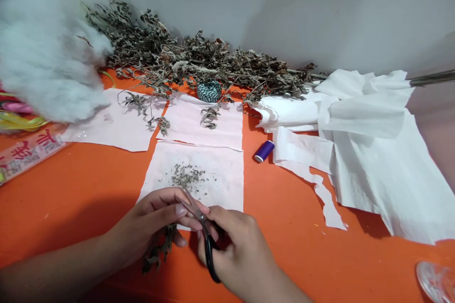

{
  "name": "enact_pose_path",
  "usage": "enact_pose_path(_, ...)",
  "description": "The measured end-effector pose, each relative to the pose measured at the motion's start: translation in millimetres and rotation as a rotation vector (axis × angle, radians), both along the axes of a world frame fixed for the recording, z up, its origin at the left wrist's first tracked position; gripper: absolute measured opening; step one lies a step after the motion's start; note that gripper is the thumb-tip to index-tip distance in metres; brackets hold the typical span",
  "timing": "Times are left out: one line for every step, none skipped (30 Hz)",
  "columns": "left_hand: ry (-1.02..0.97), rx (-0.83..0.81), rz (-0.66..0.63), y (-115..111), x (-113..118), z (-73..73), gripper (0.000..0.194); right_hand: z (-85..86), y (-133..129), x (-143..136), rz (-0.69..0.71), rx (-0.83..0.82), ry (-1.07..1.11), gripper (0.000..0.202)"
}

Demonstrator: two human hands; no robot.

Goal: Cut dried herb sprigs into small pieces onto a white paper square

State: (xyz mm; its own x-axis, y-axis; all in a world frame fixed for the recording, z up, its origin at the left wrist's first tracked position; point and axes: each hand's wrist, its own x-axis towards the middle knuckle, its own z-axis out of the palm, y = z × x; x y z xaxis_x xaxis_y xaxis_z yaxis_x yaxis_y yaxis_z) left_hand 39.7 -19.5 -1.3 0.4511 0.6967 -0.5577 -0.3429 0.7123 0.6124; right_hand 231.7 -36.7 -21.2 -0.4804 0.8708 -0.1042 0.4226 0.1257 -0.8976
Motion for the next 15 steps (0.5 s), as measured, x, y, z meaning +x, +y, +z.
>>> enact_pose_path(0.001, -0.006, 0.007, -0.1, -0.2, -0.3, 0.014, -0.1, -0.3, 0.2, -0.003, -0.003, 0.0, 0.01)
enact_pose_path(0.002, -0.009, 0.014, -0.1, -0.4, -0.4, 0.014, -0.3, -0.4, 0.3, -0.006, -0.002, 0.0, 0.012)
enact_pose_path(0.002, -0.01, 0.017, -0.1, -0.5, -0.5, 0.014, -0.5, -0.4, 0.4, -0.009, 0.002, -0.001, 0.013)
enact_pose_path(0.002, -0.01, 0.019, 0.1, -0.5, -0.6, 0.014, -0.8, -0.3, 0.5, -0.012, 0.007, 0.0, 0.014)
enact_pose_path(0.003, -0.009, 0.017, 0.3, -0.5, -0.6, 0.014, -1.1, -0.1, 0.6, -0.015, 0.01, 0.001, 0.015)
enact_pose_path(0.005, -0.007, 0.014, 0.5, -0.4, -0.5, 0.014, -1.5, 0.2, 0.7, -0.017, 0.008, 0.003, 0.015)
enact_pose_path(0.01, -0.006, 0.01, 0.7, -0.3, -0.3, 0.014, -1.8, 0.5, 0.9, -0.017, 0.003, 0.007, 0.015)
enact_pose_path(0.018, -0.006, 0.006, 0.8, -0.3, -0.1, 0.014, -2.1, 0.8, 1.0, -0.017, -0.005, 0.009, 0.014)
enact_pose_path(0.027, -0.006, 0.002, 0.8, -0.3, 0.2, 0.014, -2.2, 1.0, 1.1, -0.015, -0.009, 0.009, 0.014)
enact_pose_path(0.034, -0.007, 0.001, 0.7, -0.3, 0.5, 0.014, -2.2, 1.2, 1.1, -0.012, -0.008, 0.006, 0.013)
enact_pose_path(0.036, -0.008, 0.002, 0.5, -0.4, 0.9, 0.014, -1.9, 1.3, 1.0, -0.01, -0.005, 0.002, 0.013)
enact_pose_path(0.032, -0.011, 0.006, 0.3, -0.5, 1.2, 0.014, -1.5, 1.4, 0.9, -0.01, 0.001, -0.002, 0.012)
enact_pose_path(0.024, -0.013, 0.01, 0.0, -0.6, 1.4, 0.014, -1.0, 1.5, 0.6, -0.009, 0.008, -0.006, 0.012)
enact_pose_path(0.013, -0.016, 0.016, -0.2, -0.7, 1.5, 0.015, -0.5, 1.6, 0.3, -0.009, 0.015, -0.01, 0.011)
enact_pose_path(0.001, -0.019, 0.021, -0.4, -0.7, 1.6, 0.015, -0.1, 1.7, 0.0, -0.008, 0.023, -0.012, 0.01)
